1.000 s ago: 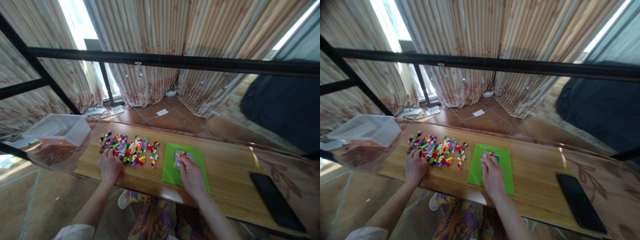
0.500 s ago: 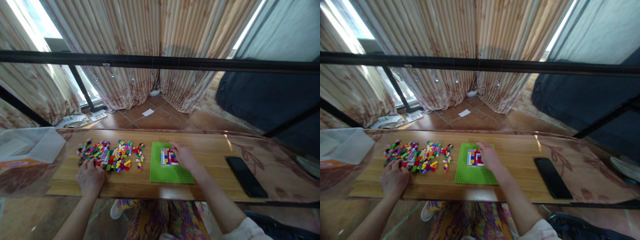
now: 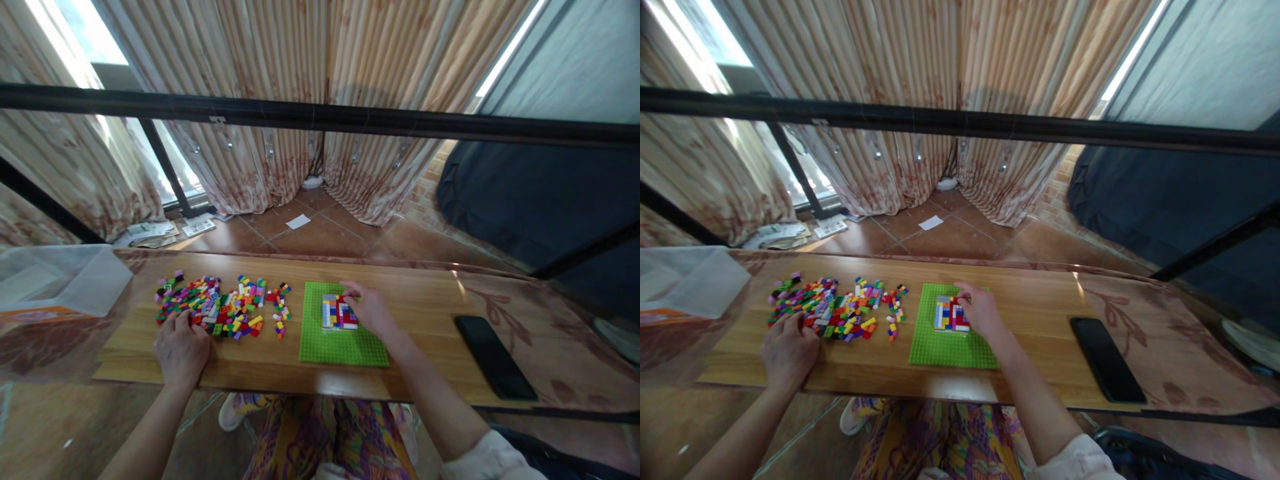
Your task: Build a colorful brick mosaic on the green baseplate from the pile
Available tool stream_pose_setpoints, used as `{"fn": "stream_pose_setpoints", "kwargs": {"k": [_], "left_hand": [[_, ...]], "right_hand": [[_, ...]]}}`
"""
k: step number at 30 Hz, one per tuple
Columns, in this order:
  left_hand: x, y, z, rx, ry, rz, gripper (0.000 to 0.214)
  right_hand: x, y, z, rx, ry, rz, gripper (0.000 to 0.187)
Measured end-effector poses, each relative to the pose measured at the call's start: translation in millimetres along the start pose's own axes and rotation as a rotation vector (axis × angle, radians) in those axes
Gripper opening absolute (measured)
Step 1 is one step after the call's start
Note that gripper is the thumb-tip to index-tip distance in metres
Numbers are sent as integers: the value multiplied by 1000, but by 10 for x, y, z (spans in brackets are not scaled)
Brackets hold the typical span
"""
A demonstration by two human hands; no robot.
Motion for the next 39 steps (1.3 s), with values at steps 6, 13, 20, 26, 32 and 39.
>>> {"fn": "stream_pose_setpoints", "kwargs": {"k": [6, 13, 20, 26, 32, 39], "left_hand": [[-13, 6, -15, 1, 2, 16, 39], [-41, 15, -37, -6, 6, 17, 40], [-47, 17, -49, -20, -1, 28, 42], [-21, 24, -37, -27, 18, 35, 42], [-10, 34, -20, -22, 22, 24, 42], [-34, 34, -35, -25, 22, 18, 41]], "right_hand": [[37, -24, 13, -36, 18, 31, 38], [38, -18, 62, -66, 42, 31, 36], [48, -52, 46, -67, 45, 73, 36], [46, -138, 24, -59, 82, 171, 35], [39, -148, 55, -113, 86, 194, 32], [7, -28, 43, -28, 10, 72, 41]]}}
Point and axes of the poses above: each hand's wrist, its own y-axis away from the middle knuckle, its own x-axis out of the palm, z = x × y, the point moved 4 cm from there along -y, towards the middle knuckle, and after that the axes turned 6 degrees about -z, right-handed, at the moved point
